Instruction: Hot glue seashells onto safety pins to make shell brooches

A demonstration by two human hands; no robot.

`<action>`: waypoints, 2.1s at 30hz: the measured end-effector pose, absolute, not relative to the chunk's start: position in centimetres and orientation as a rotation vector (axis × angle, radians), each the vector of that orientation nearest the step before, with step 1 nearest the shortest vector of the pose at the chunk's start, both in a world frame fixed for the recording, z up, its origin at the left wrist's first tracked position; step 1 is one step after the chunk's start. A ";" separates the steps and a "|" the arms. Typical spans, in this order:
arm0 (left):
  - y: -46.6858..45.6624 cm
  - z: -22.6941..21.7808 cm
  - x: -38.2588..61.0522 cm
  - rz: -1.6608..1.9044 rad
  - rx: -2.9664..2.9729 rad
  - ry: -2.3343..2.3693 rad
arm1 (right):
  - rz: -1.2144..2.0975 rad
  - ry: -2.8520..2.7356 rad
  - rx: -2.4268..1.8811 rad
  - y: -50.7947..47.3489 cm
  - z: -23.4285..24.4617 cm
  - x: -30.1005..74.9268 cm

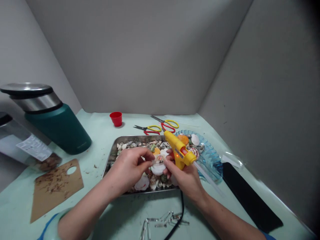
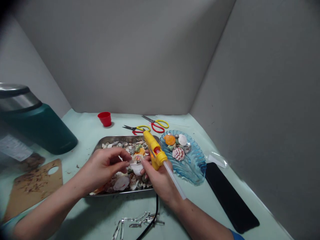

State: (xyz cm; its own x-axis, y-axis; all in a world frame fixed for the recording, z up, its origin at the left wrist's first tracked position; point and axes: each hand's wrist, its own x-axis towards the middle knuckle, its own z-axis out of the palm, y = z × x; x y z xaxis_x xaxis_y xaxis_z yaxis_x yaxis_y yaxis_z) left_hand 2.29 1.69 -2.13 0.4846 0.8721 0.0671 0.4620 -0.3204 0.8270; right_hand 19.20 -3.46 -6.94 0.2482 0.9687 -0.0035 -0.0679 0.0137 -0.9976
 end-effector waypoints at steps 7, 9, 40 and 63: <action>1.9 -1.7 2.3 0.647 1.602 1.078 | 1.065 -1.003 -1.219 -3.6 -7.0 19.3; 2.0 -1.6 2.3 0.602 1.447 1.035 | 1.081 -1.010 -1.205 -3.6 -6.9 19.2; 0.7 -2.9 4.8 0.592 1.084 1.078 | 0.923 -1.041 -1.282 -3.9 -7.6 19.8; 0.1 -4.0 5.1 0.763 1.279 1.052 | 0.809 -1.111 -1.283 -3.8 -7.0 19.5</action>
State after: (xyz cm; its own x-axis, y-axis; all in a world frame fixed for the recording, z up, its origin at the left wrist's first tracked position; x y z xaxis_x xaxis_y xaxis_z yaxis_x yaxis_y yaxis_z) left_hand 5.10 0.11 -3.95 0.3653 0.9110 -0.1913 0.1005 0.1657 0.9810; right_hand 19.48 -3.78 -7.01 0.3030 0.9358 0.1800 0.1162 0.1512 -0.9816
